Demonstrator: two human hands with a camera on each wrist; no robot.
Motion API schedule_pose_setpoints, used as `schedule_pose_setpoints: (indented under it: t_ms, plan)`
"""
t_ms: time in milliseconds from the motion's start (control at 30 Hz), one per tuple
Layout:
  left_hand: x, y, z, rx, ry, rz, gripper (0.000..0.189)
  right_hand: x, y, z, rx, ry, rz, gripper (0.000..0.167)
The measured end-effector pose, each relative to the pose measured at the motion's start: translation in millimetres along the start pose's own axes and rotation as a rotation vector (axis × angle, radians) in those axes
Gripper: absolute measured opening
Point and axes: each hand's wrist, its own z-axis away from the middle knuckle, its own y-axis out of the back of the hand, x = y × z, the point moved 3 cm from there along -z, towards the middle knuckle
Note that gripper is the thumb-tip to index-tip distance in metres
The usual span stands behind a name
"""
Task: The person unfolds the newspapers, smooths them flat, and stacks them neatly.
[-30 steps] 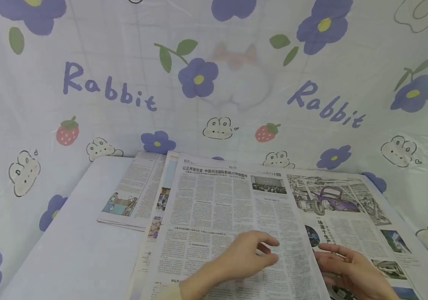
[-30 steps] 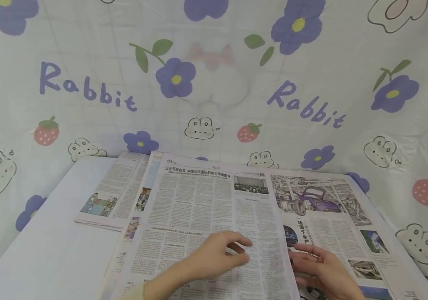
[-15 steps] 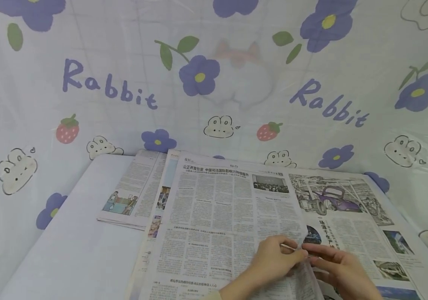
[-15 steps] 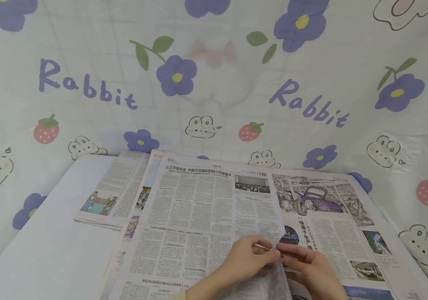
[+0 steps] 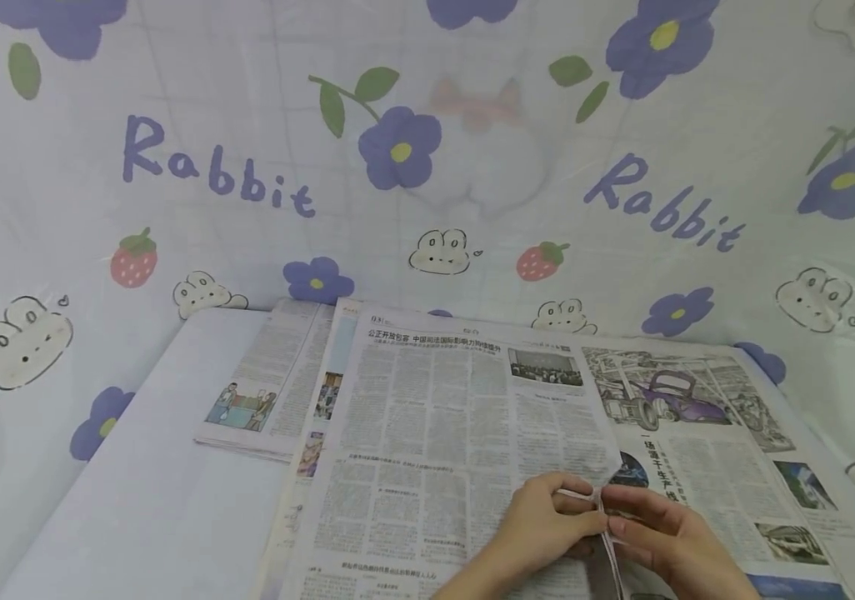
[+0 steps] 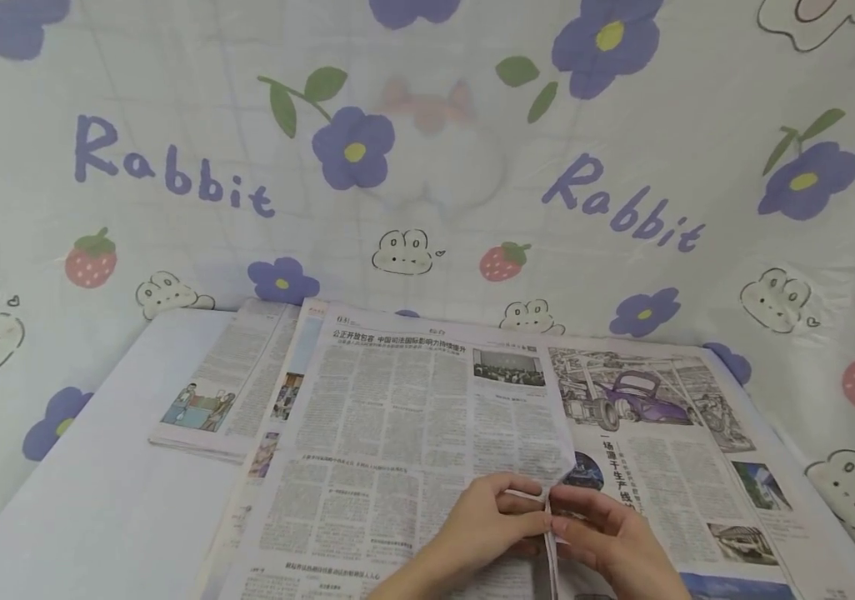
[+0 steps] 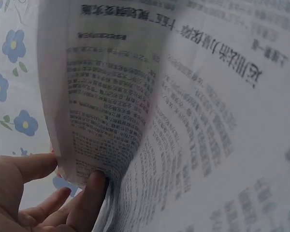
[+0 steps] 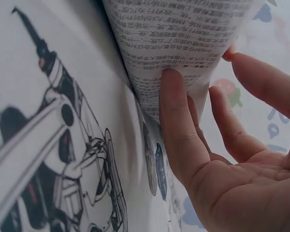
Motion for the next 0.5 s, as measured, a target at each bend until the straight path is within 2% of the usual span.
schedule_pose_setpoints:
  t_ms: [267,433,500]
  plan:
    - [2.5,1.3,1.5,-0.022,-0.025,-0.005,0.011,0.7,-4.5,2.3,0.015,-0.001,0.027,0.054]
    - [6.6,1.6,1.1,-0.003,-0.048,-0.074,0.02,-2.3,-7.2,3.3,0.049,0.005,0.067,0.052]
    - [7.1,1.3,1.0,-0.014,-0.056,-0.112,0.023,-3.4,-7.6,3.3,0.059,0.003,0.076,0.053]
